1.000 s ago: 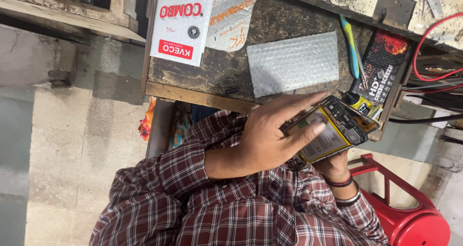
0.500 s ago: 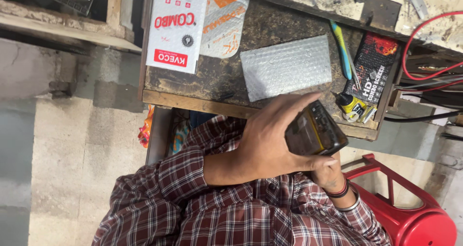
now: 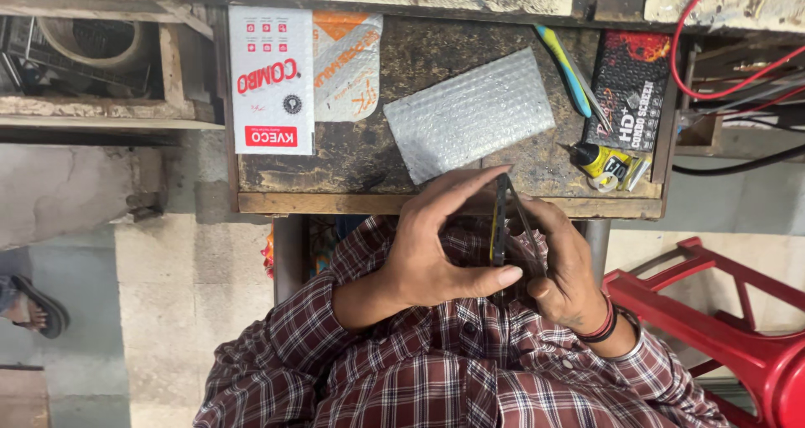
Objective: The person disassembles a smartphone, removes the back cover, and then uses a screwdriver to remove screws from the device's frame. The person handles the phone and a screwdriver while working at a cluttered workbench.
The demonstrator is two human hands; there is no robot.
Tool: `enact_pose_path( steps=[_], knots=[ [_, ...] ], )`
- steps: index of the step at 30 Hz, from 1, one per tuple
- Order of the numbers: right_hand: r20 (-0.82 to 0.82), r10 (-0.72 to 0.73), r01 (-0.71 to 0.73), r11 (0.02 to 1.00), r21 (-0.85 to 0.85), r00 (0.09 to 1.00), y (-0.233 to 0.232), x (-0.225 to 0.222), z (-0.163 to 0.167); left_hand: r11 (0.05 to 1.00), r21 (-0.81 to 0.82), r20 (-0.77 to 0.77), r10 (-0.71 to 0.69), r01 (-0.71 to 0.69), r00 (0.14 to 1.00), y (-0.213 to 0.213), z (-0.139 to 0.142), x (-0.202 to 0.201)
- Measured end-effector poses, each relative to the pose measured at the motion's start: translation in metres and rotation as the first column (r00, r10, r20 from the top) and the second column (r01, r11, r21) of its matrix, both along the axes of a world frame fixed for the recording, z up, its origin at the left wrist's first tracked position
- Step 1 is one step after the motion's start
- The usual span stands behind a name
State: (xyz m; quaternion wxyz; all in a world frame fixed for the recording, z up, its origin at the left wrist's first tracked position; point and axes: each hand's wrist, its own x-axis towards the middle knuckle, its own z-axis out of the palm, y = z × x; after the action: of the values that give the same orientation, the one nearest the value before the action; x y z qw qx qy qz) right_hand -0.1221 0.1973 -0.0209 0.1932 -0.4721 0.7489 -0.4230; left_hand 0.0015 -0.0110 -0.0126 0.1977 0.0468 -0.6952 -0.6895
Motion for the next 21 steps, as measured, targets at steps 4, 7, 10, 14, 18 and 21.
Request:
enact_pose_path(
  steps=[4, 7, 10, 14, 18, 21],
  knots=[
    [0.013, 0.018, -0.018, 1.0, -0.003, 1.0, 0.004, -0.002, 0.004, 0.997, 0.071, 0.018, -0.04, 0.038, 0.999, 0.004, -0.006, -0.002],
    [0.025, 0.021, -0.021, 1.0, 0.002, 0.999, 0.008, -0.001, 0.004, 0.992, 0.122, 0.014, -0.047, 0.045, 0.999, 0.007, -0.009, 0.0],
    [0.073, 0.026, -0.025, 1.0, -0.014, 0.997, 0.011, -0.001, 0.002, 0.997, 0.059, 0.01, -0.048, 0.047, 0.999, 0.008, -0.011, 0.0],
    [0.128, 0.032, -0.027, 0.999, -0.035, 0.991, 0.015, -0.002, -0.002, 0.995, 0.071, 0.03, -0.067, 0.064, 0.997, 0.007, -0.013, 0.001],
    [0.191, 0.033, -0.028, 0.999, -0.03, 0.981, 0.016, -0.002, -0.003, 0.992, 0.102, 0.038, -0.078, 0.074, 0.996, 0.007, -0.013, 0.0],
    [0.219, 0.041, -0.036, 0.999, -0.025, 0.975, 0.014, -0.002, -0.002, 0.989, 0.124, 0.04, -0.087, 0.081, 0.995, 0.005, -0.013, 0.003]
  ],
)
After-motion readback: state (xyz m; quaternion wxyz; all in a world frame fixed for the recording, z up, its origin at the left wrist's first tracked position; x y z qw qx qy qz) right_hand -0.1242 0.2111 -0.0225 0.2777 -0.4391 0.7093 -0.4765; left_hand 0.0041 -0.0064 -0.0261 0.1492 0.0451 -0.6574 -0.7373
